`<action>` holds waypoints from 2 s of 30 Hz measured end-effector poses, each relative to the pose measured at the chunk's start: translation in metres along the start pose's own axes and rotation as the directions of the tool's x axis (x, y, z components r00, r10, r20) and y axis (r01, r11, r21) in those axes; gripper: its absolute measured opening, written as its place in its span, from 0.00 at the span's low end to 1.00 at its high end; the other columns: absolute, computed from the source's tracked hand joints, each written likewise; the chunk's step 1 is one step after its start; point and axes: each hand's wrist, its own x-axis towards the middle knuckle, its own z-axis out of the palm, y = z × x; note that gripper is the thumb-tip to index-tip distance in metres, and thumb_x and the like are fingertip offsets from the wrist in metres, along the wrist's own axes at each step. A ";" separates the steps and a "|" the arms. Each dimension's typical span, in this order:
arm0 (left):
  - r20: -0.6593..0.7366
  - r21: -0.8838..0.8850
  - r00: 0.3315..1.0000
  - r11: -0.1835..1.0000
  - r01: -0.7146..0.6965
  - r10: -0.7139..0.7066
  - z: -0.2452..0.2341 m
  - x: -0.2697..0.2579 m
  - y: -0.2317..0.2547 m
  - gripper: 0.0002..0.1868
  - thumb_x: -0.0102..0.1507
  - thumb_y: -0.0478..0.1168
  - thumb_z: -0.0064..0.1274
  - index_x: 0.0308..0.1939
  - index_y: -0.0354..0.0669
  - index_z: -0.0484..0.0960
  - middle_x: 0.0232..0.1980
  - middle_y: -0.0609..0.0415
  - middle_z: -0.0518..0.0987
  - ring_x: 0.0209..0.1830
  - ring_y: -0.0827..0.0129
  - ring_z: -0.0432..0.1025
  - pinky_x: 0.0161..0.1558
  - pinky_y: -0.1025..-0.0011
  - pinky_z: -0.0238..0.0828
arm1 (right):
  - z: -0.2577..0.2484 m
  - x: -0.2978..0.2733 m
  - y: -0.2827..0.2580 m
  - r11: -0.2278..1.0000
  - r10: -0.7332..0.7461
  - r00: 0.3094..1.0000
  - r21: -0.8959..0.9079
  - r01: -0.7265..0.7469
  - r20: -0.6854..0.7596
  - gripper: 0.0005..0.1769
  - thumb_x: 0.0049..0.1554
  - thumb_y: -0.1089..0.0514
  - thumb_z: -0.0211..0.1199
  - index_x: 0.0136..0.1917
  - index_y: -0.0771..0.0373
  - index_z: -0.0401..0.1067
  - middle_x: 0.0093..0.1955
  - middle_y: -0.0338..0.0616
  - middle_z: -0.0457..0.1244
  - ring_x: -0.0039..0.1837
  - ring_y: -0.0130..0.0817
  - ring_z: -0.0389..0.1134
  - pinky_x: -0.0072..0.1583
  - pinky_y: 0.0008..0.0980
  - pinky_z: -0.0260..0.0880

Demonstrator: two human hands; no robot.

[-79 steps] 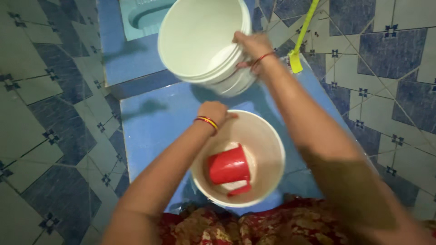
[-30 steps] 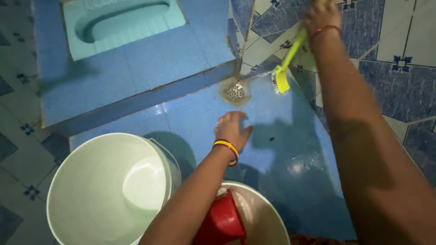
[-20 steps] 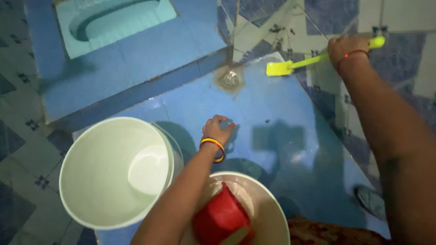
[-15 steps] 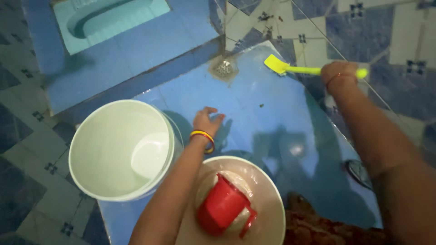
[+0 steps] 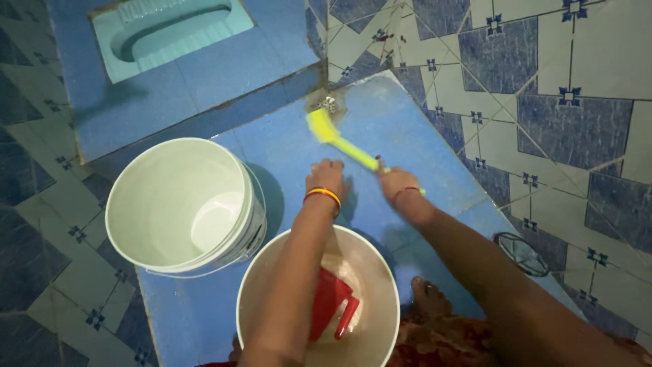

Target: The person scrubs a blue tiled bathroom floor using a yellow brush and soapy water from a red mug. They repeatedly scoop water from a white bucket, pour it onto the floor, and scrub the area around a squat toilet and drain.

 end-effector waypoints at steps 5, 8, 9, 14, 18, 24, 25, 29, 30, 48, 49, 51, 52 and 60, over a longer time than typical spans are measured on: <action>0.029 0.102 0.996 0.991 -0.087 0.085 0.003 0.004 0.004 0.27 0.57 0.48 0.67 0.58 0.51 0.78 0.63 0.50 0.73 0.66 0.51 0.66 0.60 0.52 0.69 | -0.012 0.036 0.080 0.889 0.418 0.906 0.231 -0.394 -0.061 0.33 0.67 0.44 0.35 0.72 0.66 0.63 0.56 0.65 0.68 0.60 0.63 0.70 0.61 0.56 0.69; 0.120 0.164 0.990 0.983 -0.087 0.067 0.007 0.001 0.008 0.28 0.57 0.48 0.67 0.59 0.50 0.77 0.64 0.50 0.72 0.66 0.51 0.66 0.60 0.52 0.69 | 0.011 0.033 0.046 0.962 0.234 0.962 0.180 -0.207 -0.141 0.36 0.64 0.47 0.32 0.75 0.70 0.60 0.52 0.66 0.69 0.55 0.65 0.72 0.56 0.60 0.71; 0.144 0.159 0.986 0.982 -0.102 0.079 0.008 -0.002 0.009 0.27 0.57 0.48 0.67 0.59 0.51 0.77 0.64 0.50 0.72 0.66 0.51 0.66 0.61 0.52 0.69 | 0.016 0.026 0.024 0.946 0.263 0.965 0.201 -0.253 -0.021 0.35 0.69 0.43 0.31 0.69 0.69 0.68 0.55 0.65 0.69 0.59 0.64 0.70 0.61 0.58 0.68; 0.279 0.201 0.949 0.958 -0.206 0.145 -0.001 0.011 0.000 0.29 0.56 0.51 0.67 0.58 0.51 0.76 0.62 0.48 0.73 0.66 0.48 0.66 0.60 0.52 0.68 | -0.021 0.029 -0.020 0.992 0.089 0.994 0.090 -0.094 0.058 0.35 0.70 0.40 0.31 0.66 0.65 0.70 0.58 0.63 0.67 0.61 0.63 0.69 0.64 0.55 0.67; 0.120 0.222 0.980 0.958 -0.180 0.156 0.005 0.029 -0.018 0.23 0.61 0.50 0.64 0.56 0.48 0.78 0.59 0.48 0.78 0.63 0.49 0.71 0.57 0.52 0.72 | -0.066 0.068 0.042 0.961 0.270 0.962 0.068 -0.267 -0.034 0.30 0.70 0.45 0.33 0.67 0.65 0.70 0.59 0.60 0.68 0.62 0.60 0.70 0.63 0.53 0.68; 0.243 0.217 0.965 0.964 -0.154 0.099 0.021 0.030 -0.037 0.23 0.58 0.48 0.65 0.54 0.47 0.78 0.58 0.47 0.78 0.61 0.49 0.72 0.57 0.53 0.72 | -0.149 0.035 0.110 0.873 0.300 0.954 -0.403 -0.275 -0.001 0.18 0.62 0.55 0.59 0.63 0.62 0.73 0.57 0.56 0.71 0.56 0.51 0.75 0.53 0.50 0.77; 0.188 0.193 0.975 0.969 -0.156 0.119 0.019 0.029 -0.035 0.22 0.59 0.49 0.65 0.53 0.47 0.78 0.57 0.48 0.78 0.61 0.49 0.72 0.56 0.52 0.72 | -0.166 0.008 0.122 0.883 0.311 0.947 -0.392 -0.259 0.076 0.17 0.63 0.53 0.58 0.61 0.61 0.76 0.57 0.54 0.72 0.57 0.50 0.76 0.54 0.48 0.77; 0.191 0.080 0.956 0.967 -0.243 0.224 0.011 0.017 -0.011 0.24 0.57 0.50 0.66 0.53 0.48 0.78 0.57 0.47 0.77 0.60 0.48 0.72 0.57 0.54 0.72 | -0.216 -0.114 0.157 0.729 0.275 0.905 -0.684 0.024 0.325 0.23 0.55 0.51 0.68 0.63 0.57 0.73 0.57 0.47 0.72 0.59 0.41 0.75 0.55 0.43 0.78; 0.158 0.066 0.949 0.956 -0.286 0.273 0.008 0.013 -0.002 0.24 0.57 0.49 0.67 0.52 0.47 0.79 0.57 0.47 0.77 0.60 0.49 0.71 0.58 0.54 0.72 | -0.217 -0.122 0.150 0.734 0.308 0.898 -0.679 -0.014 0.314 0.23 0.56 0.52 0.68 0.64 0.57 0.73 0.58 0.46 0.72 0.59 0.41 0.75 0.56 0.44 0.78; 0.140 0.059 0.958 0.964 -0.260 0.250 0.024 0.036 0.027 0.27 0.55 0.49 0.68 0.55 0.49 0.79 0.59 0.48 0.76 0.63 0.49 0.70 0.58 0.54 0.71 | -0.136 -0.133 0.132 0.879 0.475 0.869 -0.043 -0.474 0.141 0.36 0.64 0.30 0.48 0.59 0.63 0.77 0.55 0.61 0.69 0.56 0.60 0.72 0.57 0.54 0.72; 0.134 0.045 0.956 0.962 -0.271 0.263 0.024 0.033 0.032 0.26 0.55 0.49 0.68 0.54 0.49 0.79 0.59 0.48 0.76 0.63 0.49 0.70 0.59 0.54 0.70 | -0.124 -0.166 0.123 0.909 0.412 0.889 -0.029 -0.415 0.201 0.32 0.60 0.34 0.52 0.59 0.61 0.77 0.55 0.61 0.69 0.56 0.61 0.71 0.58 0.54 0.71; 0.119 -0.004 0.939 0.946 -0.324 0.322 0.025 0.025 0.047 0.26 0.54 0.48 0.68 0.54 0.49 0.79 0.58 0.48 0.76 0.62 0.48 0.70 0.58 0.54 0.70 | -0.116 -0.201 0.116 0.931 0.354 0.830 -0.080 -0.355 0.431 0.36 0.64 0.30 0.48 0.62 0.63 0.74 0.51 0.61 0.73 0.52 0.54 0.77 0.57 0.49 0.75; 0.103 -0.023 0.932 0.937 -0.348 0.348 0.021 0.023 0.053 0.26 0.54 0.48 0.68 0.54 0.49 0.79 0.58 0.47 0.76 0.61 0.48 0.70 0.58 0.54 0.70 | -0.117 -0.204 0.115 0.922 0.379 0.823 -0.097 -0.375 0.423 0.38 0.64 0.28 0.48 0.62 0.63 0.74 0.52 0.62 0.73 0.53 0.54 0.76 0.56 0.49 0.75; 0.165 0.002 0.881 0.893 -0.450 0.444 0.018 0.006 0.113 0.25 0.56 0.50 0.67 0.55 0.49 0.80 0.57 0.48 0.77 0.60 0.49 0.71 0.58 0.55 0.70 | -0.148 -0.209 0.164 0.915 0.392 0.839 -0.251 -0.314 0.377 0.44 0.63 0.56 0.47 0.84 0.30 0.31 0.66 0.59 0.61 0.60 0.56 0.70 0.60 0.53 0.71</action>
